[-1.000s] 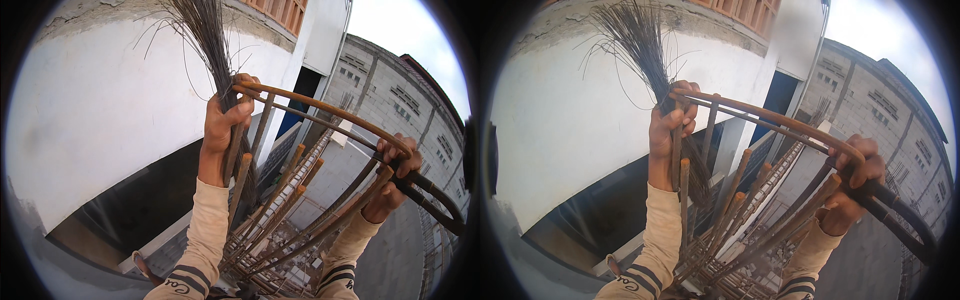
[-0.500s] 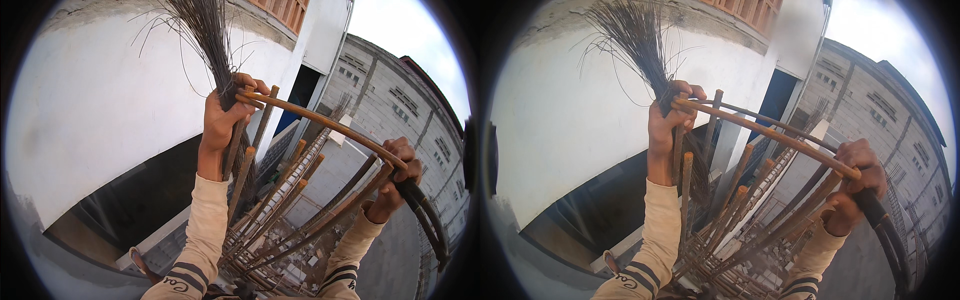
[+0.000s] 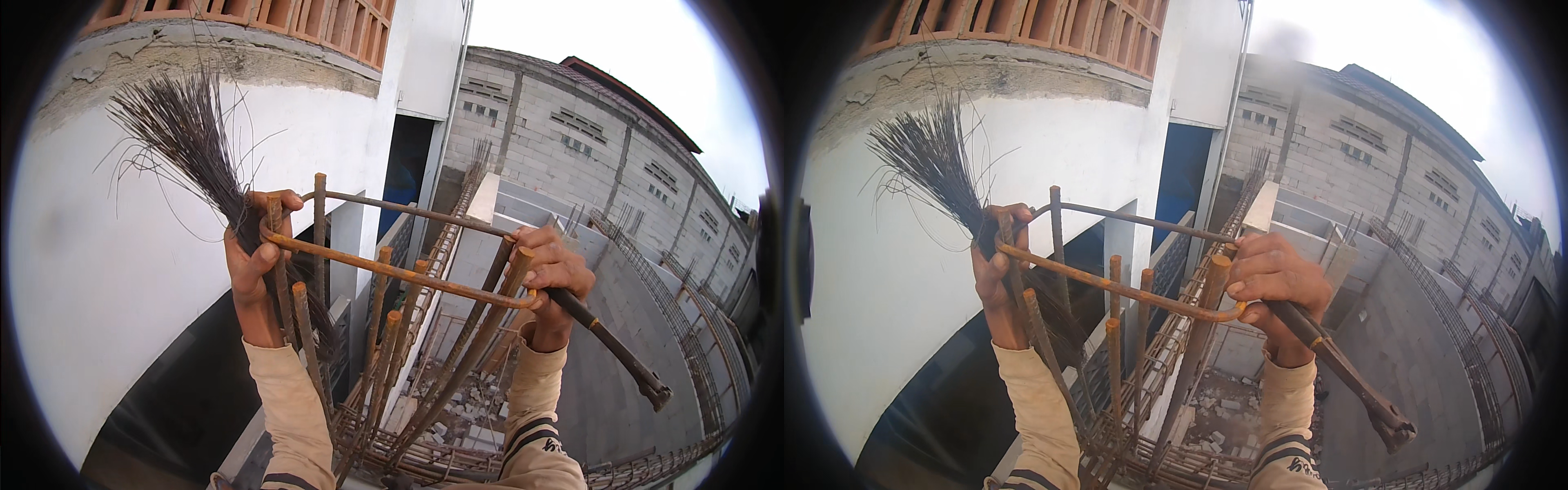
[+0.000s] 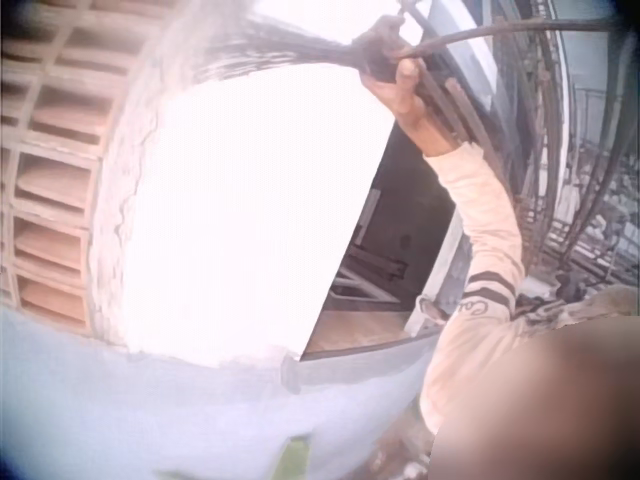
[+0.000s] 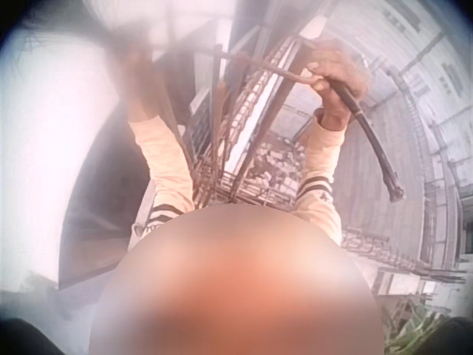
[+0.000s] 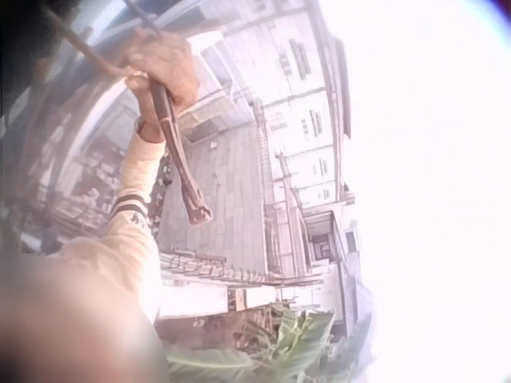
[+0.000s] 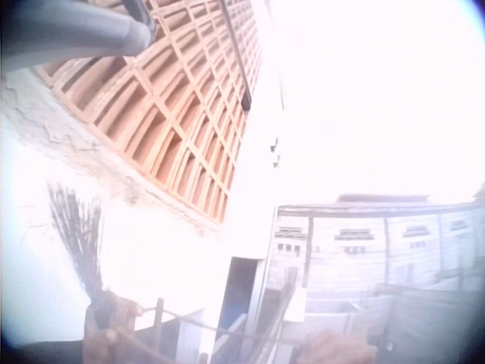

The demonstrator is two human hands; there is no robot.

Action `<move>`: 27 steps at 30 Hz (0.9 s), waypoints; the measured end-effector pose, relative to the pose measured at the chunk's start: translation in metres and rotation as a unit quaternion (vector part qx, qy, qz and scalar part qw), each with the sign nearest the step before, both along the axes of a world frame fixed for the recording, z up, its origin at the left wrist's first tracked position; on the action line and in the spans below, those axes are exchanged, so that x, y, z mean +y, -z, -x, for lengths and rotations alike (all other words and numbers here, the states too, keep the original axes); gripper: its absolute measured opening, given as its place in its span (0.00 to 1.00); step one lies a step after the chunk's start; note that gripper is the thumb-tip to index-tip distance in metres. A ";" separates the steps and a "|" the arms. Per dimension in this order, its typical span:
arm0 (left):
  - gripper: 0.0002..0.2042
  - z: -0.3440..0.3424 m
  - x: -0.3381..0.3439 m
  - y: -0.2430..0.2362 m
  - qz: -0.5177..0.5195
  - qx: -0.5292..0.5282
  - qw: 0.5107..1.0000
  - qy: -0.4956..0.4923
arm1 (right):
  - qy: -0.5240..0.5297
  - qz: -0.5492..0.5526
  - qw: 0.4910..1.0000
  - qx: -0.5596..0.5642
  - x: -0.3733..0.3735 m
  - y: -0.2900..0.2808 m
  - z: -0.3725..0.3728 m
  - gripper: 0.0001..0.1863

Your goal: The person lifts and positions long steel rebar rods into a vertical rebar cage at a construction site. They align the rods with the cage structure and secure them using a metal tool, working on a narrow elevated platform.

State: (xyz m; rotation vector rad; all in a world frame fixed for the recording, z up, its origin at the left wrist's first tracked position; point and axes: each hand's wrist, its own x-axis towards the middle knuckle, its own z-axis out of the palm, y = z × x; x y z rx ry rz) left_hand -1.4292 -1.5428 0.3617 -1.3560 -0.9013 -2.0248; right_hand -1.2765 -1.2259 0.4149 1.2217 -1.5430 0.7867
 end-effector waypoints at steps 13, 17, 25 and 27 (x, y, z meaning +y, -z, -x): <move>0.34 0.003 -0.027 0.028 0.106 -0.028 0.994 -0.019 | 0.066 0.060 0.989 -0.115 -0.011 0.080 -0.025 0.18; 0.32 0.007 -0.034 0.024 0.162 0.006 0.987 0.005 | 0.033 0.080 0.988 -0.131 -0.011 0.091 -0.024 0.18; 0.34 -0.001 -0.024 0.023 0.119 0.016 0.993 0.003 | 0.028 0.063 0.994 -0.089 -0.016 0.089 -0.022 0.17; 0.34 0.001 -0.023 0.027 0.117 0.000 0.993 -0.012 | 0.030 0.065 0.992 -0.101 -0.013 0.091 -0.022 0.19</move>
